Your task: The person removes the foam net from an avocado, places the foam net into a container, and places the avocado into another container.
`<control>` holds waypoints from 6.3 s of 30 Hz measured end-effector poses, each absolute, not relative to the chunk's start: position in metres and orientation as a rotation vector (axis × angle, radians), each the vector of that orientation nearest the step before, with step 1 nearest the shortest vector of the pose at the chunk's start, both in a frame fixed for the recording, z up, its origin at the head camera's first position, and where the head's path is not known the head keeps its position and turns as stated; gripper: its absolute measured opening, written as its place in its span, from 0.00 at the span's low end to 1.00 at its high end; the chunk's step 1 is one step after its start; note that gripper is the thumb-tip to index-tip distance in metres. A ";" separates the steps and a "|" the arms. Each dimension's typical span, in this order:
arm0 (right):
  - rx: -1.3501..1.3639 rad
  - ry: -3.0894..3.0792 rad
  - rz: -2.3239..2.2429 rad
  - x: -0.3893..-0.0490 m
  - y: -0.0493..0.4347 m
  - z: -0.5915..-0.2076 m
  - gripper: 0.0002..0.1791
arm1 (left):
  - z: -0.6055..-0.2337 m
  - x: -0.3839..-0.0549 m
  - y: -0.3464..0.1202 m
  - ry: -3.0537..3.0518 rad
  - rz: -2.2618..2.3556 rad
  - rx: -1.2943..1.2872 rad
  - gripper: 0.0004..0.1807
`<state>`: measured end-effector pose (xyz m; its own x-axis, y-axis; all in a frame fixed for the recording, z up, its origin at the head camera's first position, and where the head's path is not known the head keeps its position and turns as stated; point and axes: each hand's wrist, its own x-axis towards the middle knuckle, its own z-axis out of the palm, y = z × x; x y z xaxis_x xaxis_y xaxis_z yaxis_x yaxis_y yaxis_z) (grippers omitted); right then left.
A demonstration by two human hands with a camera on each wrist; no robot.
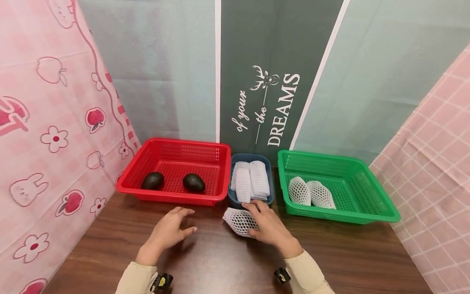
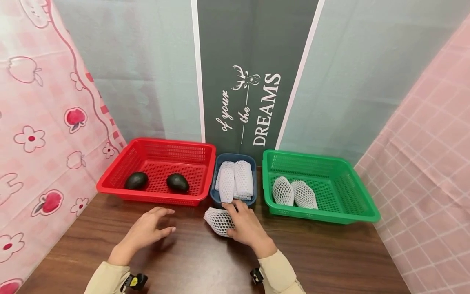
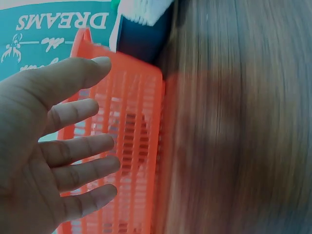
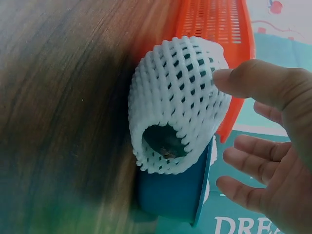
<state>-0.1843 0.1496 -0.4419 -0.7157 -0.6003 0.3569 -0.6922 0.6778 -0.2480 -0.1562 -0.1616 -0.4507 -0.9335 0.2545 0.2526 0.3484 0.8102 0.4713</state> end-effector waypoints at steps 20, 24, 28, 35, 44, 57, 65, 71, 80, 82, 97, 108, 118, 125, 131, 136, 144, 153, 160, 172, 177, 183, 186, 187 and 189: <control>0.925 -2.797 0.750 -0.176 0.170 -0.466 0.36 | -0.482 -0.177 -0.112 -2.732 -0.977 -0.841 0.11; 0.923 -2.819 0.782 -0.176 0.175 -0.469 0.37 | -0.484 -0.182 -0.105 -2.720 -1.002 -0.832 0.10; 0.928 -2.855 0.805 -0.175 0.178 -0.471 0.38 | -0.483 -0.185 -0.100 -2.713 -1.056 -0.823 0.10; 0.969 -2.889 0.847 -0.176 0.183 -0.474 0.34 | -0.481 -0.186 -0.094 -2.686 -1.157 -0.854 0.11; 1.003 -2.869 0.893 -0.178 0.185 -0.476 0.31 | -0.481 -0.183 -0.096 -2.717 -1.205 -0.857 0.11; 1.050 -2.781 0.883 -0.178 0.186 -0.478 0.24 | -0.474 -0.173 -0.106 -2.724 -1.290 -0.866 0.08; 0.992 -2.851 0.896 -0.177 0.186 -0.478 0.20 | -0.476 -0.173 -0.101 -2.681 -1.351 -0.826 0.06; 0.974 -2.860 0.904 -0.178 0.187 -0.480 0.18 | -0.478 -0.172 -0.099 -2.644 -1.423 -0.838 0.06; 0.930 -2.873 0.903 -0.176 0.187 -0.480 0.14 | -0.474 -0.172 -0.093 -2.603 -1.431 -0.780 0.06; 0.924 -2.872 0.906 -0.176 0.187 -0.480 0.14 | -0.472 -0.171 -0.092 -2.588 -1.467 -0.768 0.07; 0.918 -2.868 1.007 -0.174 0.187 -0.482 0.13 | -0.490 -0.168 -0.084 -2.663 -1.606 -0.841 0.09; 0.950 -2.814 0.951 -0.173 0.185 -0.481 0.12 | -0.500 -0.167 -0.078 -2.572 -1.551 -0.907 0.18; 0.952 -2.787 0.917 -0.173 0.185 -0.480 0.12 | -0.501 -0.169 -0.071 -2.684 -1.412 -0.796 0.18; 0.942 -2.776 0.927 -0.173 0.186 -0.481 0.12 | -0.501 -0.169 -0.073 -2.678 -1.453 -0.802 0.18; 0.935 -2.746 0.996 -0.173 0.191 -0.479 0.11 | -0.498 -0.168 -0.077 -2.653 -1.563 -0.797 0.21; 0.927 -2.738 1.015 -0.172 0.194 -0.475 0.09 | -0.496 -0.169 -0.079 -2.640 -1.625 -0.790 0.25; 0.934 -2.758 1.072 -0.173 0.200 -0.475 0.09 | -0.495 -0.171 -0.082 -2.637 -1.673 -0.777 0.27; 0.918 -2.748 1.075 -0.172 0.203 -0.474 0.06 | -0.493 -0.171 -0.086 -2.630 -1.693 -0.766 0.33; 0.897 -2.737 1.059 -0.171 0.203 -0.478 0.09 | -0.494 -0.170 -0.093 -2.653 -1.666 -0.758 0.34; 0.874 -2.744 1.073 -0.168 0.203 -0.482 0.09 | -0.494 -0.170 -0.093 -2.694 -1.619 -0.752 0.35; 0.854 -2.772 0.984 -0.166 0.201 -0.479 0.12 | -0.487 -0.166 -0.096 -2.705 -1.513 -0.771 0.36; 0.817 -2.836 0.955 -0.168 0.194 -0.471 0.25 | -0.479 -0.169 -0.096 -2.669 -1.514 -0.802 0.36; 0.833 -2.825 0.956 -0.169 0.190 -0.470 0.25 | -0.478 -0.170 -0.096 -2.667 -1.543 -0.810 0.35; 0.841 -2.817 0.954 -0.170 0.188 -0.470 0.25 | -0.479 -0.170 -0.096 -2.669 -1.544 -0.811 0.35; 0.853 -2.805 0.949 -0.170 0.185 -0.469 0.24 | -0.479 -0.171 -0.096 -2.679 -1.537 -0.809 0.34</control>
<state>-0.1704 0.1854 -0.4694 -0.8451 -0.4849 0.2252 -0.5220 0.6573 -0.5436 -0.1707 -0.0960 -0.4790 -0.8703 0.4498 0.2008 0.4003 0.4083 0.8204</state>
